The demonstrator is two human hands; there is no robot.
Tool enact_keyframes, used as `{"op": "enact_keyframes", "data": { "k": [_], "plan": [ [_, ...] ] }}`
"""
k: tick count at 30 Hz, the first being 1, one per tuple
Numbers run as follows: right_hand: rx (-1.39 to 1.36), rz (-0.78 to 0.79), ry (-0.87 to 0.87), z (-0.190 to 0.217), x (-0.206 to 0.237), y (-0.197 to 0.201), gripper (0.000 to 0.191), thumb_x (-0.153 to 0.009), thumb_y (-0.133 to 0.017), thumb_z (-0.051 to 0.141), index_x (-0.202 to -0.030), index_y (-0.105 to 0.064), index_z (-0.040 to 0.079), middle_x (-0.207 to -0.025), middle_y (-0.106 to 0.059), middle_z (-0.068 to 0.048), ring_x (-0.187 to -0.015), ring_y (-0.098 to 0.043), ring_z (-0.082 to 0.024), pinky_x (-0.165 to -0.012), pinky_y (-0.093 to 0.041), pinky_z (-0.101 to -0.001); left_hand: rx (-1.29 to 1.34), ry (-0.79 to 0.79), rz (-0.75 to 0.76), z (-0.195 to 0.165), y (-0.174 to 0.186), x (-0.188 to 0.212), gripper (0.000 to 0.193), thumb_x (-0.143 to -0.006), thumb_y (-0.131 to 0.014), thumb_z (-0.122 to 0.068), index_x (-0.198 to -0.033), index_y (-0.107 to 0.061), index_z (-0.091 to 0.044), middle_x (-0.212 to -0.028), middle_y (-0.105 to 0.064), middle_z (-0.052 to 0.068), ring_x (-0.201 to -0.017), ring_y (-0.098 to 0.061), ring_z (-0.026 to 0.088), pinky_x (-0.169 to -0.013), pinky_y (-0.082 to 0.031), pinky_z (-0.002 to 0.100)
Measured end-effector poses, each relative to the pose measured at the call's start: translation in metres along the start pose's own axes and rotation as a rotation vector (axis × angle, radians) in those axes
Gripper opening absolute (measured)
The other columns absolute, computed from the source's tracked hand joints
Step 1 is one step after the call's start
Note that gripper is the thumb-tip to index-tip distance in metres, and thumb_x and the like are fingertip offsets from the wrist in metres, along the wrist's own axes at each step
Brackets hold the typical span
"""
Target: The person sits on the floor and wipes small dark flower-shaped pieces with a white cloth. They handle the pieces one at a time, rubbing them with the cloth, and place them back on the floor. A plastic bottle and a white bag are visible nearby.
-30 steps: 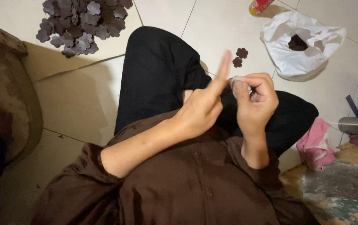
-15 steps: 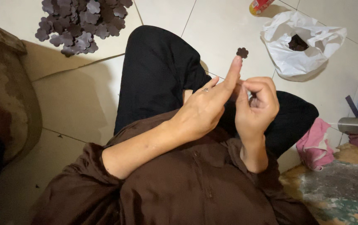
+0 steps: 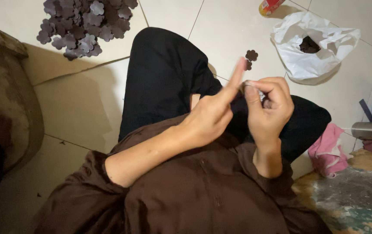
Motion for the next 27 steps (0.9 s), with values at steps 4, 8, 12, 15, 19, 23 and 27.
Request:
{"op": "enact_keyframes", "data": {
  "k": [4, 8, 12, 15, 19, 23, 27],
  "plan": [
    [-0.08, -0.075, -0.066, -0.005, 0.0, 0.015, 0.005, -0.113, -0.07, -0.005, -0.11, -0.067, -0.007, -0.108, -0.062, -0.008, -0.093, -0.06, -0.011, -0.084, -0.05, -0.0223, 0.827, 0.263, -0.045, 0.022, -0.007, -0.003, 0.089, -0.094, -0.039, 0.013, -0.167, 0.003, -0.016, -0.138, -0.065, 0.009, -0.096, -0.064, 0.005, -0.089, -0.051, 0.019],
    [-0.011, -0.113, -0.081, 0.002, 0.005, 0.018, 0.005, -0.107, -0.074, -0.005, -0.107, -0.069, -0.005, -0.105, -0.061, -0.006, -0.083, -0.054, -0.009, -0.073, -0.043, -0.0206, 0.934, 0.236, -0.039, 0.025, -0.009, -0.003, 0.092, -0.096, -0.042, 0.013, -0.173, -0.001, -0.016, -0.132, -0.065, 0.014, -0.082, -0.046, 0.005, -0.075, -0.043, 0.02],
    [0.194, -0.084, 0.014, 0.021, 0.013, -0.004, 0.011, -0.1, -0.078, -0.006, -0.108, -0.071, -0.003, -0.104, -0.061, -0.008, -0.082, -0.056, -0.011, -0.069, -0.043, -0.0219, 1.02, 0.289, 0.034, 0.027, -0.019, 0.001, 0.09, -0.096, -0.041, 0.006, -0.172, 0.001, -0.016, -0.152, -0.05, 0.024, -0.113, -0.039, 0.024, -0.098, -0.033, 0.035],
    [0.239, -0.048, 0.125, 0.033, 0.011, -0.015, 0.015, -0.098, -0.078, -0.007, -0.11, -0.071, -0.002, -0.101, -0.063, -0.009, -0.088, -0.062, -0.015, -0.076, -0.049, -0.0248, 1.197, 0.171, 0.054, 0.019, -0.017, 0.003, 0.081, -0.101, -0.039, -0.004, -0.17, 0.003, -0.012, -0.165, -0.036, 0.02, -0.156, -0.032, 0.027, -0.128, -0.026, 0.038],
    [0.229, -0.093, 0.046, 0.024, 0.003, -0.016, 0.013, -0.098, -0.078, -0.009, -0.104, -0.069, -0.002, -0.099, -0.062, -0.012, -0.084, -0.06, -0.017, -0.068, -0.045, -0.0234, 1.145, 0.135, 0.048, 0.02, -0.018, 0.003, 0.075, -0.11, -0.038, -0.019, -0.169, 0.006, -0.008, -0.172, -0.023, 0.022, -0.16, -0.023, 0.028, -0.132, -0.017, 0.039],
    [0.159, -0.073, 0.106, 0.025, 0.008, -0.022, 0.013, -0.099, -0.074, -0.009, -0.107, -0.066, -0.003, -0.104, -0.061, -0.013, -0.088, -0.062, -0.018, -0.078, -0.05, -0.0259, 1.179, 0.119, 0.042, 0.022, -0.02, 0.0, 0.074, -0.113, -0.035, -0.033, -0.168, 0.008, -0.009, -0.173, -0.018, 0.02, -0.161, -0.019, 0.028, -0.133, -0.014, 0.041],
    [0.157, -0.054, 0.111, 0.023, 0.008, -0.025, 0.011, -0.098, -0.074, -0.008, -0.102, -0.065, -0.003, -0.102, -0.062, -0.012, -0.086, -0.061, -0.018, -0.075, -0.05, -0.0253, 1.098, 0.106, 0.05, 0.023, -0.02, 0.001, 0.075, -0.114, -0.033, -0.041, -0.169, 0.003, -0.005, -0.174, -0.02, 0.019, -0.161, -0.021, 0.029, -0.133, -0.016, 0.042]
  ]
}}
Point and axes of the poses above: each hand's wrist, its own x-axis away from the middle knuckle, its own y-axis out of the back of the hand, z = x × y, the point moved 7 cm from there along -x, towards the middle knuckle
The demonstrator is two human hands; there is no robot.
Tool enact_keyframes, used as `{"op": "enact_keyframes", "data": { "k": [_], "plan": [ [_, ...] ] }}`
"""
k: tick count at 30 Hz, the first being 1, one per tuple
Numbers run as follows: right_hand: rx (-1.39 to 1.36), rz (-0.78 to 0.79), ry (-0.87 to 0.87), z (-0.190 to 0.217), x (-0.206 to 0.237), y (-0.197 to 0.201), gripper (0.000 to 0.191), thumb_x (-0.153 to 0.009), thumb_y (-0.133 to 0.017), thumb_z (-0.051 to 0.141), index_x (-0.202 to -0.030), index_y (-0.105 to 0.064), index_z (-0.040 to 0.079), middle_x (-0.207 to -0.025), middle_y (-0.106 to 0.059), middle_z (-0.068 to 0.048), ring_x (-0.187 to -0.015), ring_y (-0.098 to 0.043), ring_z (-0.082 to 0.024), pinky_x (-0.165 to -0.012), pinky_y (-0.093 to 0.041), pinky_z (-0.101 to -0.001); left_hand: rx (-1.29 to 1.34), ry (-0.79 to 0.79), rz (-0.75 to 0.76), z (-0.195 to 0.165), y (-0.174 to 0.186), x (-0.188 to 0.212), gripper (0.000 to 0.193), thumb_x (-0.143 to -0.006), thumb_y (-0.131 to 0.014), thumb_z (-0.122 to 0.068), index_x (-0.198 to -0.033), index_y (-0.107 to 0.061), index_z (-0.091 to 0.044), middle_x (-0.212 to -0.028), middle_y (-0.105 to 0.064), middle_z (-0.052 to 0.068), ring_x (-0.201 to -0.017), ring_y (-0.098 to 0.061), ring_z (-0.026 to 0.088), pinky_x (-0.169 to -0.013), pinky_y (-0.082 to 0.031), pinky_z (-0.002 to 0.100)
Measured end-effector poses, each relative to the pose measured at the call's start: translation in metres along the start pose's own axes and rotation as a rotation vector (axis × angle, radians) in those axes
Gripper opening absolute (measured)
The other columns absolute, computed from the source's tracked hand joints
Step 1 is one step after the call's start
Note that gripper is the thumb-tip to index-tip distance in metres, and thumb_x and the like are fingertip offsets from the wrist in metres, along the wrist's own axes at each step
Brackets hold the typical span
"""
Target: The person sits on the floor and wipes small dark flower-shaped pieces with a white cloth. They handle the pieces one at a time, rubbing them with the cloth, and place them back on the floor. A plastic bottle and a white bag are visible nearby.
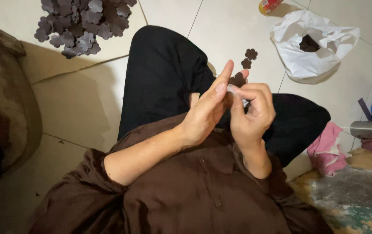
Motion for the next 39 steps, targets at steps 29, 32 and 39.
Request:
{"op": "enact_keyframes", "data": {
  "k": [29, 32, 39],
  "plan": [
    [-0.041, -0.013, -0.067, -0.022, -0.008, 0.017, 0.014, -0.103, -0.076, -0.009, -0.111, -0.067, -0.002, -0.111, -0.059, -0.009, -0.091, -0.06, -0.012, -0.076, -0.048, -0.0214, -0.194, 0.011, -0.088, -0.004, 0.013, -0.008, 0.051, -0.105, -0.047, 0.004, -0.156, -0.047, 0.001, -0.155, -0.055, 0.007, -0.135, -0.052, 0.012, -0.118, -0.04, 0.029],
    [0.028, -0.01, -0.051, -0.022, -0.008, 0.015, 0.013, -0.103, -0.077, -0.008, -0.111, -0.068, -0.002, -0.108, -0.06, -0.009, -0.088, -0.057, -0.012, -0.073, -0.045, -0.0226, -0.152, -0.003, -0.071, 0.004, 0.016, -0.01, 0.05, -0.106, -0.046, 0.005, -0.156, -0.046, 0.001, -0.155, -0.054, 0.008, -0.14, -0.051, 0.013, -0.123, -0.038, 0.029],
    [0.108, 0.061, -0.022, -0.025, -0.01, 0.01, 0.013, -0.102, -0.078, -0.005, -0.109, -0.068, -0.001, -0.106, -0.061, -0.011, -0.086, -0.058, -0.017, -0.072, -0.045, -0.0258, -0.172, -0.077, -0.133, 0.015, 0.028, -0.013, 0.049, -0.106, -0.046, 0.006, -0.155, -0.047, 0.004, -0.156, -0.054, 0.011, -0.142, -0.05, 0.015, -0.123, -0.037, 0.031]
  ]
}}
Point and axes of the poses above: each hand's wrist, its own x-axis away from the middle knuckle, its own y-axis out of the back of the hand, z = x × y, the point moved 7 cm from there along -x, towards the middle knuckle
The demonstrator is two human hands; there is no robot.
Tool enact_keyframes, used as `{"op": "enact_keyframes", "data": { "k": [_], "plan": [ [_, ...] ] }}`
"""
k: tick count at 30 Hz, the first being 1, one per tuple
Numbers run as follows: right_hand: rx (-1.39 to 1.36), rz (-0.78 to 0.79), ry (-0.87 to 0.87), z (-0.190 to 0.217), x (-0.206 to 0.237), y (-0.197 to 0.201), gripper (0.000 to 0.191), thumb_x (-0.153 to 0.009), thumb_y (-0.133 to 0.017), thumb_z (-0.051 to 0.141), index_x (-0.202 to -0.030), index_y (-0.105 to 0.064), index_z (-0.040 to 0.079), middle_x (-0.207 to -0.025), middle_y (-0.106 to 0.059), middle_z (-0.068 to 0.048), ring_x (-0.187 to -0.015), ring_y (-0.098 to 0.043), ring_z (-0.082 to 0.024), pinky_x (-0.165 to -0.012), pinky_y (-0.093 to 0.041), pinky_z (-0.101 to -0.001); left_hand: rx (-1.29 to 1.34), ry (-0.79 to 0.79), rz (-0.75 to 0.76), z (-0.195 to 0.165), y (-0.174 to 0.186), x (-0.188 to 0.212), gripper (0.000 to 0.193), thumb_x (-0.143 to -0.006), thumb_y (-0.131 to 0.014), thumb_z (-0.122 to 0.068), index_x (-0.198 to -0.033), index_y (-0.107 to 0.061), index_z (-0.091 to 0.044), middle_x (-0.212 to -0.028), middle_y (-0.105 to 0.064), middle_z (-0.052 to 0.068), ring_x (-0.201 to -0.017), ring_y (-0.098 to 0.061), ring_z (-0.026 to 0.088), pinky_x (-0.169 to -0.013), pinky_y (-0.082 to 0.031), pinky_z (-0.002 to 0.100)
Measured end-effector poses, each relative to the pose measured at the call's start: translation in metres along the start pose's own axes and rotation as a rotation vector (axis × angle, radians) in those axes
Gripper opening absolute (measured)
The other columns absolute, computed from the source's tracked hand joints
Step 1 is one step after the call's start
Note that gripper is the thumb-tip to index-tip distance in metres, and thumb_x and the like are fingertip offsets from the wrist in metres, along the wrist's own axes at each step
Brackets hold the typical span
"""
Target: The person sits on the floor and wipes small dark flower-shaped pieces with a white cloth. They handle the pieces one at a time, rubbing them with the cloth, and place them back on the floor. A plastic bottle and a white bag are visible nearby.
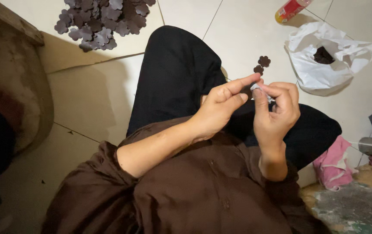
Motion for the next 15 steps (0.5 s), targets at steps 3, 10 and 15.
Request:
{"op": "enact_keyframes", "data": {
  "k": [3, 10, 15],
  "plan": [
    [0.046, -0.003, 0.062, -0.002, -0.005, -0.002, 0.012, -0.105, -0.079, -0.004, -0.108, -0.068, -0.001, -0.105, -0.063, -0.012, -0.091, -0.062, -0.02, -0.078, -0.05, -0.0282, -0.004, -0.018, 0.001, -0.003, 0.001, -0.002, 0.049, -0.107, -0.046, 0.005, -0.156, -0.045, 0.004, -0.156, -0.053, 0.011, -0.142, -0.05, 0.015, -0.124, -0.037, 0.031],
    [0.116, 0.129, 0.019, -0.047, -0.017, -0.017, 0.008, -0.101, -0.081, 0.004, -0.105, -0.075, 0.003, -0.099, -0.063, -0.01, -0.09, -0.061, -0.023, -0.078, -0.049, -0.0333, -0.03, -0.023, -0.185, -0.032, 0.056, -0.029, 0.045, -0.105, -0.047, -0.001, -0.15, -0.048, 0.001, -0.138, -0.066, 0.012, -0.097, -0.053, 0.01, -0.085, -0.044, 0.023],
    [0.225, 0.206, -0.117, -0.123, -0.021, -0.012, 0.011, -0.1, -0.081, 0.011, -0.101, -0.074, 0.002, -0.099, -0.065, -0.012, -0.086, -0.063, -0.024, -0.076, -0.049, -0.0345, -0.138, -0.229, -0.613, -0.086, 0.192, -0.054, 0.029, -0.094, -0.056, 0.0, -0.121, -0.067, 0.0, -0.107, -0.072, 0.007, -0.082, -0.065, 0.006, -0.069, -0.052, 0.022]
  ]
}}
Point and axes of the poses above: each hand's wrist, its own x-axis away from the middle knuckle, its own y-axis out of the back of the hand, z = x × y, the point moved 7 cm from there along -x, towards the middle knuckle
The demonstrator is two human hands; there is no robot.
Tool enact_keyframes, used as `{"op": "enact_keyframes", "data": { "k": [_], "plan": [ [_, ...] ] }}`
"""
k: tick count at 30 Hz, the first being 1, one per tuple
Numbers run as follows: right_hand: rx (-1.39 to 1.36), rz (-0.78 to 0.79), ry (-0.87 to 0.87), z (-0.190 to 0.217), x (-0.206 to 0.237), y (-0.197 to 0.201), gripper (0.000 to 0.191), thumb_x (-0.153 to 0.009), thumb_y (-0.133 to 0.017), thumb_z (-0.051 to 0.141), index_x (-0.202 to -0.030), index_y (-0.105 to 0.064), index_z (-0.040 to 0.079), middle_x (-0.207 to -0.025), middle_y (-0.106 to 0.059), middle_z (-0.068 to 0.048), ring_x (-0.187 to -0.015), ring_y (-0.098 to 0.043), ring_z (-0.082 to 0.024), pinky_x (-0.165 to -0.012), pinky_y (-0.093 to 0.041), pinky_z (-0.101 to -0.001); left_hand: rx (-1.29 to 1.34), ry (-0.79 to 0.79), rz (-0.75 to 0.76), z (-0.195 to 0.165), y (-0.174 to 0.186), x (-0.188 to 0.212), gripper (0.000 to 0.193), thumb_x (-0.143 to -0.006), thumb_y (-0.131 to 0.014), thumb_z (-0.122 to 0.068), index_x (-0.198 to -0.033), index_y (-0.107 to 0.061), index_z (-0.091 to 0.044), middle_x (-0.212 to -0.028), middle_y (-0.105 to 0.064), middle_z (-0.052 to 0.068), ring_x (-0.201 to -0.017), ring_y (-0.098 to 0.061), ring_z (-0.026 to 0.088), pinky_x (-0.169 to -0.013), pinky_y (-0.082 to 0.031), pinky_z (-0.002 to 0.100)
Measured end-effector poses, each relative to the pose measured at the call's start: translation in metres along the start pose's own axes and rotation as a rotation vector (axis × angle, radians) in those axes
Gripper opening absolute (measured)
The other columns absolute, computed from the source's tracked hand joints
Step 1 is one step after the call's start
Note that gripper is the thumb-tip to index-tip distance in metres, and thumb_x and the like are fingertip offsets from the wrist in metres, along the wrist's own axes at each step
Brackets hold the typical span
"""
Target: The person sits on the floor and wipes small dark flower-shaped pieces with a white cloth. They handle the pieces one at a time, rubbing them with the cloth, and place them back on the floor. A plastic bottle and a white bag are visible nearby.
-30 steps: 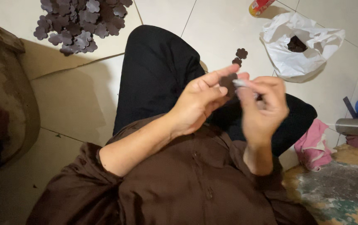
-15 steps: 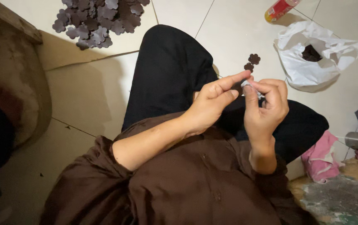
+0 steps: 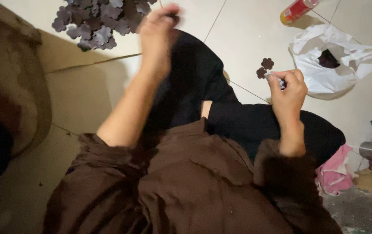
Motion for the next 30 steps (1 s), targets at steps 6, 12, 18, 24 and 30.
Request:
{"op": "enact_keyframes", "data": {
  "k": [6, 12, 18, 24, 30],
  "plan": [
    [0.092, 0.126, -0.23, -0.076, -0.016, -0.005, 0.02, -0.093, -0.082, 0.024, -0.098, -0.077, 0.005, -0.095, -0.066, -0.013, -0.084, -0.063, -0.024, -0.078, -0.051, -0.0367, -0.422, -0.174, -0.409, -0.041, 0.118, -0.053, 0.033, -0.09, -0.061, 0.001, -0.117, -0.079, -0.005, -0.116, -0.077, 0.006, -0.1, -0.071, 0.015, -0.089, -0.056, 0.026],
    [0.104, 0.177, -0.331, -0.095, -0.028, -0.016, 0.024, -0.089, -0.083, 0.027, -0.096, -0.077, 0.004, -0.096, -0.067, -0.013, -0.084, -0.064, -0.023, -0.078, -0.052, -0.0361, -0.427, 0.119, -0.907, -0.048, 0.174, -0.037, 0.041, -0.084, -0.063, -0.003, -0.124, -0.068, -0.01, -0.12, -0.072, 0.007, -0.102, -0.069, 0.02, -0.089, -0.055, 0.031],
    [-0.151, 0.173, -0.573, -0.105, -0.026, -0.033, 0.024, -0.084, -0.08, 0.024, -0.093, -0.074, 0.003, -0.095, -0.068, -0.012, -0.084, -0.066, -0.021, -0.075, -0.056, -0.0346, -0.697, -0.337, -0.657, -0.06, 0.114, -0.075, 0.047, -0.085, -0.066, -0.002, -0.132, -0.066, -0.007, -0.134, -0.07, 0.011, -0.125, -0.067, 0.024, -0.109, -0.05, 0.036],
    [0.071, 0.181, -0.294, -0.091, -0.038, -0.044, 0.022, -0.09, -0.081, 0.021, -0.096, -0.075, 0.001, -0.097, -0.069, -0.018, -0.086, -0.066, -0.028, -0.078, -0.053, -0.038, -0.837, -0.453, -0.153, 0.011, -0.016, -0.094, 0.046, -0.08, -0.075, -0.001, -0.124, -0.066, -0.007, -0.128, -0.065, 0.011, -0.119, -0.062, 0.028, -0.104, -0.047, 0.038],
    [0.1, 0.18, -0.355, -0.109, -0.039, -0.052, 0.02, -0.091, -0.081, 0.02, -0.1, -0.075, 0.003, -0.1, -0.068, -0.017, -0.085, -0.067, -0.029, -0.077, -0.054, -0.0388, -1.147, -0.494, 0.502, 0.124, -0.139, -0.021, 0.035, -0.08, -0.072, -0.002, -0.113, -0.072, -0.012, -0.124, -0.07, 0.008, -0.125, -0.061, 0.033, -0.11, -0.046, 0.047]
  ]
}}
Point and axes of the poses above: each hand's wrist, its own x-axis away from the middle knuckle, its own y-axis out of the back of the hand, z = x × y, the point moved 7 cm from there along -x, towards the middle knuckle
